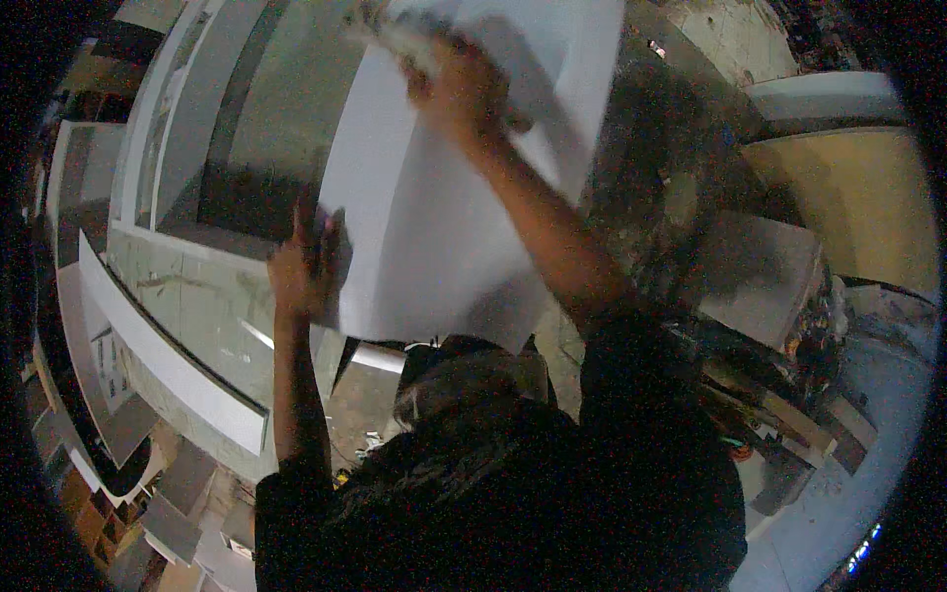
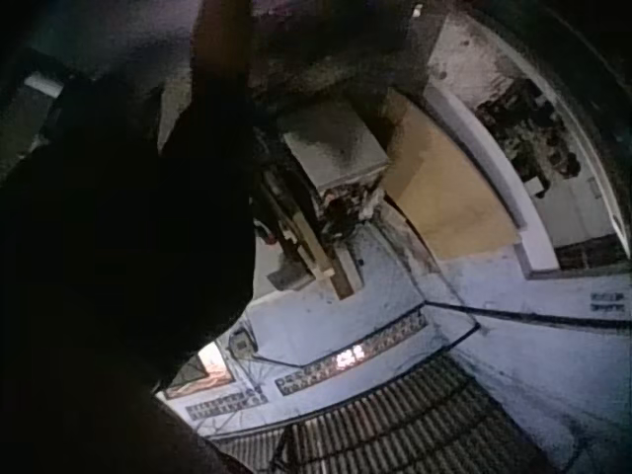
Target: The person applies a white laminate sheet to a wooden frame, smoothing it down with a cloth and then trimming the edges with a small blade.
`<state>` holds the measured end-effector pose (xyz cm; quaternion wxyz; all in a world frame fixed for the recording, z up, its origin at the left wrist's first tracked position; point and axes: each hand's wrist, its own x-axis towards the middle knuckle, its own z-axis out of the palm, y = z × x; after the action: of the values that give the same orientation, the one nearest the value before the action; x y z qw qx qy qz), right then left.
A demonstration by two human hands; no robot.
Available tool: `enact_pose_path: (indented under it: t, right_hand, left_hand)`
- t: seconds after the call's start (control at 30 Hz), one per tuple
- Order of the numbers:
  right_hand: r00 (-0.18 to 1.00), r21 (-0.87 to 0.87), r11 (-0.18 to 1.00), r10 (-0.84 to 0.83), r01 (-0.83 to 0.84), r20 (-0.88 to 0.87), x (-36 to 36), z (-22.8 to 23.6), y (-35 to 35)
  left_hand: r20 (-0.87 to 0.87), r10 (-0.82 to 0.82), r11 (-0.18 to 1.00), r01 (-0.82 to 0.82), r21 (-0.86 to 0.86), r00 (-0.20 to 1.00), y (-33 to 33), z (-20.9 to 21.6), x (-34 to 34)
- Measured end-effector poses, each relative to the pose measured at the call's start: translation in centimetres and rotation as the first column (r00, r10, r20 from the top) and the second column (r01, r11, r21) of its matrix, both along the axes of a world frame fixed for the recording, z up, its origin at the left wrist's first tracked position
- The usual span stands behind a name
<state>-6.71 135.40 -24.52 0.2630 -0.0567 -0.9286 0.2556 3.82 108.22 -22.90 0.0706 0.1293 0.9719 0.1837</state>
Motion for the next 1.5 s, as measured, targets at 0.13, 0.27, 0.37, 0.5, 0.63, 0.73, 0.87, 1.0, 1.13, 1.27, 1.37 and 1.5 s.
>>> enact_pose_path:
  t: [0.13,0.27,0.37,0.5,0.63,0.73,0.87,1.0,1.13,1.27,1.37,1.5]
  right_hand:
    - [0.989,-0.024,0.991,0.129,-0.128,0.071,13.1,0.8,-8.5]
    - [0.974,-0.027,0.974,0.227,-0.226,0.012,21.5,1.1,-14.2]
    - [0.953,-0.134,0.947,0.299,-0.291,0.048,23.2,0.4,-15.8]
    - [0.957,-0.097,0.952,0.29,-0.292,-0.027,22.9,1.1,-15.1]
    - [0.967,-0.033,0.967,0.254,-0.253,0.014,17.5,3.0,-13.5]
    - [0.987,-0.036,0.99,0.137,-0.135,0.079,12.1,2.8,-10.4]
    - [0.996,0.135,0.989,0.056,-0.065,0.069,2.8,2.4,-5.0]
    - [0.992,0.07,0.995,0.057,-0.065,0.109,-8.9,3.2,2.1]
    - [0.977,0.278,0.958,-0.122,0.069,0.176,-19.3,1.4,10.6]
    - [0.996,0.285,0.955,-0.062,0.079,-0.069,-22.4,-0.2,12.6]
    - [0.979,0.26,0.957,-0.084,0.132,-0.186,-18.8,-0.7,9.7]
    - [0.993,-0.053,0.995,0.089,-0.085,0.08,-5.0,2.8,2.2]
  left_hand:
    - [0.037,0.018,0.998,-0.015,-0.054,0.999,-0.3,-0.5,-0.3]
    - [-0.097,0.018,0.999,-0.021,-0.027,0.995,-0.1,0.1,-0.1]
    - [0.044,0.076,0.99,-0.07,-0.126,0.996,-0.1,-0.1,-0.7]
    - [0.072,0.051,0.994,-0.044,-0.097,0.996,0.3,0.4,-0.5]
    - [-0.406,-0.241,0.962,0.272,0.017,0.881,-2.3,-2.1,-0.6]
    - [0.064,-0.036,0.999,0.037,-0.015,0.997,-0.7,-0.8,-0.3]
    - [0.154,0.001,1.0,0.004,-0.029,0.988,0.3,1.1,-0.6]
    - [0.19,0.023,0.999,-0.028,0.026,0.982,-0.1,1.3,-0.7]
    - [0.243,0.002,0.997,-0.019,0.068,0.97,0.6,2.1,-1.2]
    - [0.152,-0.008,0.994,-0.009,0.107,0.988,0.1,1.3,-0.9]
    - [0.182,0.017,0.995,-0.035,0.097,0.983,-0.1,1.0,-0.7]
    - [0.099,0.035,0.999,-0.036,0.008,0.994,-0.4,-0.1,-0.4]
